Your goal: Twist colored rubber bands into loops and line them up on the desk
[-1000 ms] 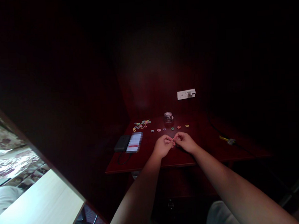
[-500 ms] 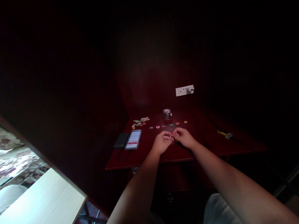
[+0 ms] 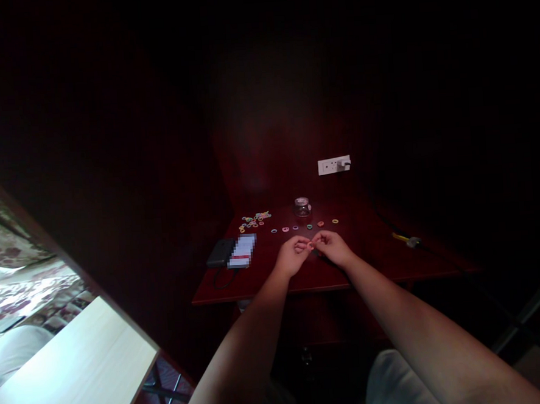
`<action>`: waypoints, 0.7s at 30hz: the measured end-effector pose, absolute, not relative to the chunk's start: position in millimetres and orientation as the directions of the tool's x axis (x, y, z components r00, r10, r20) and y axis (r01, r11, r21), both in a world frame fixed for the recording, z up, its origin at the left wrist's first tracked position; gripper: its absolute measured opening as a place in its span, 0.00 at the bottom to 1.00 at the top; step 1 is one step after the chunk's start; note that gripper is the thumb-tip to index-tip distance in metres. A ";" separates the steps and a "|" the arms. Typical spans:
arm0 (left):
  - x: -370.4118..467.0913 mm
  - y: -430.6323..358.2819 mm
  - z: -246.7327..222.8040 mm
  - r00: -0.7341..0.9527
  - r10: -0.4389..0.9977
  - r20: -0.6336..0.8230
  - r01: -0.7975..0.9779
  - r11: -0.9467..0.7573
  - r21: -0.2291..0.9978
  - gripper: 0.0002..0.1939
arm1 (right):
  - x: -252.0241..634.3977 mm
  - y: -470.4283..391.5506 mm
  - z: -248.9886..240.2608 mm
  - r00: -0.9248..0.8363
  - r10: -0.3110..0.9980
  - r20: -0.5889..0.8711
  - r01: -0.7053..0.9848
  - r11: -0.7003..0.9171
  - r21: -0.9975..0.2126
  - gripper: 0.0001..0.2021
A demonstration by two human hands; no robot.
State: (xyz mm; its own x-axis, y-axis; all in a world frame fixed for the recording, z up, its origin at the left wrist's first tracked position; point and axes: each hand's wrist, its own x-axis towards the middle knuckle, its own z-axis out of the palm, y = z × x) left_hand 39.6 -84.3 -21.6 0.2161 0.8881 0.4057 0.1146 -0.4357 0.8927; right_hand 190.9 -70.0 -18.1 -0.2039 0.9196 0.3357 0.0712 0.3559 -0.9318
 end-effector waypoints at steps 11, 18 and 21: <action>36.4 -76.3 -27.8 0.145 0.898 0.416 0.193 -0.438 0.878 0.11 | 190.8 -68.2 -21.3 -0.256 0.907 0.335 -0.043 0.336 -0.941 0.12; 34.8 -71.2 -33.7 0.152 0.894 0.422 0.225 -0.447 0.866 0.11 | 192.3 -68.1 -22.1 -0.256 0.909 0.328 0.074 0.357 -0.931 0.13; 34.5 -71.8 -33.2 0.146 0.895 0.422 0.227 -0.445 0.866 0.11 | 192.6 -68.1 -22.6 -0.240 0.912 0.334 0.111 0.368 -0.923 0.13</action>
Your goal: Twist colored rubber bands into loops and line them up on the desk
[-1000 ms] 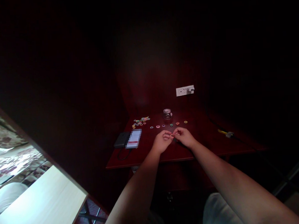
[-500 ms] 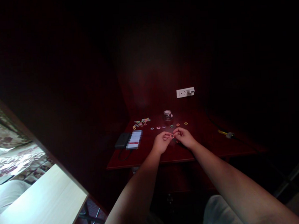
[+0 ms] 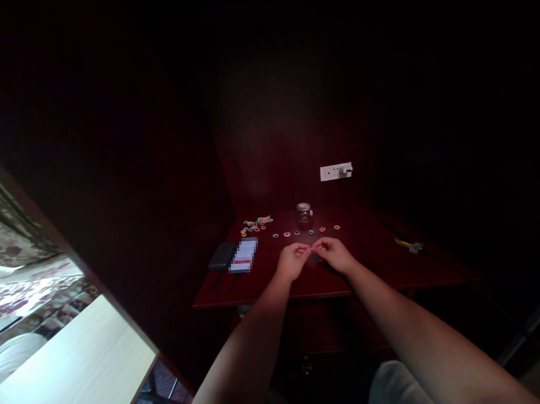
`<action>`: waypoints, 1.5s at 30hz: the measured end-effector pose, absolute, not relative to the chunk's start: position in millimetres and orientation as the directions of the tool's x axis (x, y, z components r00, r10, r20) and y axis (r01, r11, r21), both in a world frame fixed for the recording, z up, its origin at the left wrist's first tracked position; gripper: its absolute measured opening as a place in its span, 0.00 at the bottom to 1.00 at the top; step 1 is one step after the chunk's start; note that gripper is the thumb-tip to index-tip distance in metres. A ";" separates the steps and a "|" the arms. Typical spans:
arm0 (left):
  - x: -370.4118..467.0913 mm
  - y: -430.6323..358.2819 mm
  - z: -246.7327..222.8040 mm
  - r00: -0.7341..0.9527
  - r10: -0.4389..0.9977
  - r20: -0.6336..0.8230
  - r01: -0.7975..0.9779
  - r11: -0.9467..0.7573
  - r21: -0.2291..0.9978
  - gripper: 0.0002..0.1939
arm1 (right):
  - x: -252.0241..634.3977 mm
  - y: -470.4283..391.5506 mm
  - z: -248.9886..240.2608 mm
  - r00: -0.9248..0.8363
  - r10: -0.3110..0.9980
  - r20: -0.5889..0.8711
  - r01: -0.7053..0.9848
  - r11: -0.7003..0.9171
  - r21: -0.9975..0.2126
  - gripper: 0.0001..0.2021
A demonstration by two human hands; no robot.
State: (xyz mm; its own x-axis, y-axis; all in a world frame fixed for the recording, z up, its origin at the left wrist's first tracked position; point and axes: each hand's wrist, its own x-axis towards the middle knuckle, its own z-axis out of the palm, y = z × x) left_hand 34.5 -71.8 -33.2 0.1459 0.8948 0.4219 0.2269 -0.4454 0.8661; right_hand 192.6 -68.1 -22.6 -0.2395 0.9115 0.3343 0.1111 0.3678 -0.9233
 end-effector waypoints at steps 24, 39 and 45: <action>35.1 -77.2 -27.2 0.107 0.907 0.408 0.228 -0.422 0.878 0.06 | 192.4 -70.4 -19.6 -0.175 0.930 0.324 0.087 0.342 -0.935 0.12; 35.3 -76.4 -28.9 0.114 0.898 0.424 0.223 -0.440 0.870 0.09 | 191.8 -72.1 -17.1 -0.198 0.921 0.335 0.124 0.363 -0.924 0.12; 35.1 -78.8 -26.5 0.125 0.897 0.424 0.204 -0.442 0.874 0.08 | 192.5 -69.7 -19.1 -0.145 0.938 0.315 0.059 0.326 -0.943 0.12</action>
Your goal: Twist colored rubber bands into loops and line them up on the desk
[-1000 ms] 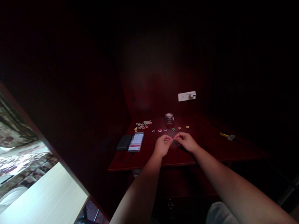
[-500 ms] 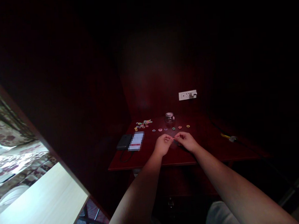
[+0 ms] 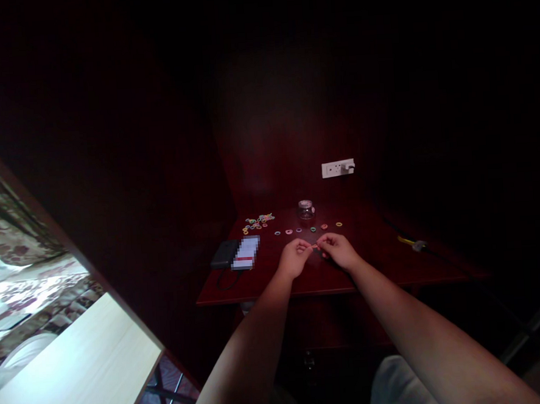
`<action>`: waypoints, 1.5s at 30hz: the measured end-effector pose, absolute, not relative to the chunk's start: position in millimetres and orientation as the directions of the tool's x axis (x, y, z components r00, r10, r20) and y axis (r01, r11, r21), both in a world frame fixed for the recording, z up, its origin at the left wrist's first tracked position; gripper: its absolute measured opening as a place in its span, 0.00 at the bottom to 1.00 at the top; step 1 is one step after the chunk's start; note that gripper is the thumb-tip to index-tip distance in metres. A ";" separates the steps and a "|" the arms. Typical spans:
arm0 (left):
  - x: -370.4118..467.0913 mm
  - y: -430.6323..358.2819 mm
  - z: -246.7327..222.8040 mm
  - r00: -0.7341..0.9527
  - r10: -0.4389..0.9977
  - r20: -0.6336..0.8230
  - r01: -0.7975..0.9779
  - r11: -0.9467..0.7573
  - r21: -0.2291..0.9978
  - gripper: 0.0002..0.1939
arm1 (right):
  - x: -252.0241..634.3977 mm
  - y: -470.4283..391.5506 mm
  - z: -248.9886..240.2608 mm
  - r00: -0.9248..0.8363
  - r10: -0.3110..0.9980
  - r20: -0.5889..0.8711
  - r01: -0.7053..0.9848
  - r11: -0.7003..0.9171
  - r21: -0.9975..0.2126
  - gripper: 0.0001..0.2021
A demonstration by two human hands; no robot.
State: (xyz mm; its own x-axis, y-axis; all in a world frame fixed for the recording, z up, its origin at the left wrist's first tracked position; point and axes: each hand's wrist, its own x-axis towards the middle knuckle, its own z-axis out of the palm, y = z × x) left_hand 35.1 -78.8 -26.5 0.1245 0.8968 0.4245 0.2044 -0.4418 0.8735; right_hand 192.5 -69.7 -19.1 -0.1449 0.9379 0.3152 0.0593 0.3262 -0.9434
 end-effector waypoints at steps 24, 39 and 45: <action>35.8 -78.8 -26.5 0.131 0.910 0.393 0.144 -0.409 0.901 0.10 | 192.9 -73.2 -16.5 -0.235 0.915 0.329 0.104 0.360 -0.927 0.12; 36.9 -81.4 -24.4 0.098 0.907 0.411 0.195 -0.422 0.885 0.09 | 191.6 -71.1 -18.7 -0.246 0.912 0.328 0.118 0.364 -0.924 0.14; 36.7 -82.8 -22.5 0.141 0.901 0.410 0.226 -0.433 0.873 0.09 | 193.5 -70.5 -20.4 -0.249 0.903 0.351 0.133 0.391 -0.911 0.14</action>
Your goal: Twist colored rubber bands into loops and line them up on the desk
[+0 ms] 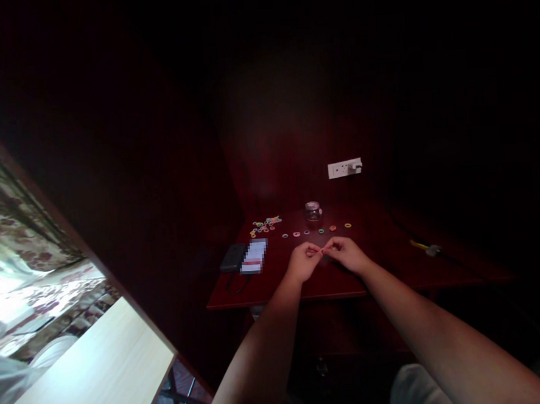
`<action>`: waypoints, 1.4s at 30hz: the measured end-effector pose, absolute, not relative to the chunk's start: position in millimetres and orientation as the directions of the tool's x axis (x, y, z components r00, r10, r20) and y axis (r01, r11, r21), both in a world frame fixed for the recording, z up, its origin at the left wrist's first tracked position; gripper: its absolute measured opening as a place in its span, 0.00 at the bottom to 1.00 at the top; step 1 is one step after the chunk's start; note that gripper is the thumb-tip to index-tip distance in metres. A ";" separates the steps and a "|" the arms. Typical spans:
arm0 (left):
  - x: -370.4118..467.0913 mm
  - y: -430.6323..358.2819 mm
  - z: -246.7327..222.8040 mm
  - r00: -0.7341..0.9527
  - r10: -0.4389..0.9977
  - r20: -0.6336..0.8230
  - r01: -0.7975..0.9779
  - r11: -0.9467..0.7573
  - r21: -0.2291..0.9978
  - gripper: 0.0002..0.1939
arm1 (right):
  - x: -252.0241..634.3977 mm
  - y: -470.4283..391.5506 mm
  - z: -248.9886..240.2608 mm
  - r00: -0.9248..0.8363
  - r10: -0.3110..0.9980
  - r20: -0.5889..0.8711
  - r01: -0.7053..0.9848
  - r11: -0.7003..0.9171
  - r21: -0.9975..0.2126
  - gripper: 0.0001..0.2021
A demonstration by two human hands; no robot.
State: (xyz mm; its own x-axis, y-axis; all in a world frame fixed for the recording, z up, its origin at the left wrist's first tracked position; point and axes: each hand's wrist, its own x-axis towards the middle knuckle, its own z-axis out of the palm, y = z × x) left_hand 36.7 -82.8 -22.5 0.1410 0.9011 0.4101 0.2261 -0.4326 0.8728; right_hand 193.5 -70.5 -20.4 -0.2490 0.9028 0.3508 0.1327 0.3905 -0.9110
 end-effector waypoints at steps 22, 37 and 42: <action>37.6 -85.5 -15.8 0.150 0.926 0.345 0.123 -0.364 0.923 0.06 | 194.4 -69.5 -20.2 -0.238 0.902 0.359 0.113 0.393 -0.912 0.12; 37.9 -82.5 -20.0 0.163 0.919 0.359 0.126 -0.381 0.916 0.10 | 193.8 -69.7 -18.8 -0.225 0.910 0.348 0.058 0.369 -0.927 0.12; 37.9 -82.0 -19.8 0.156 0.919 0.362 0.108 -0.380 0.919 0.10 | 194.0 -69.8 -18.7 -0.219 0.916 0.336 0.061 0.357 -0.932 0.12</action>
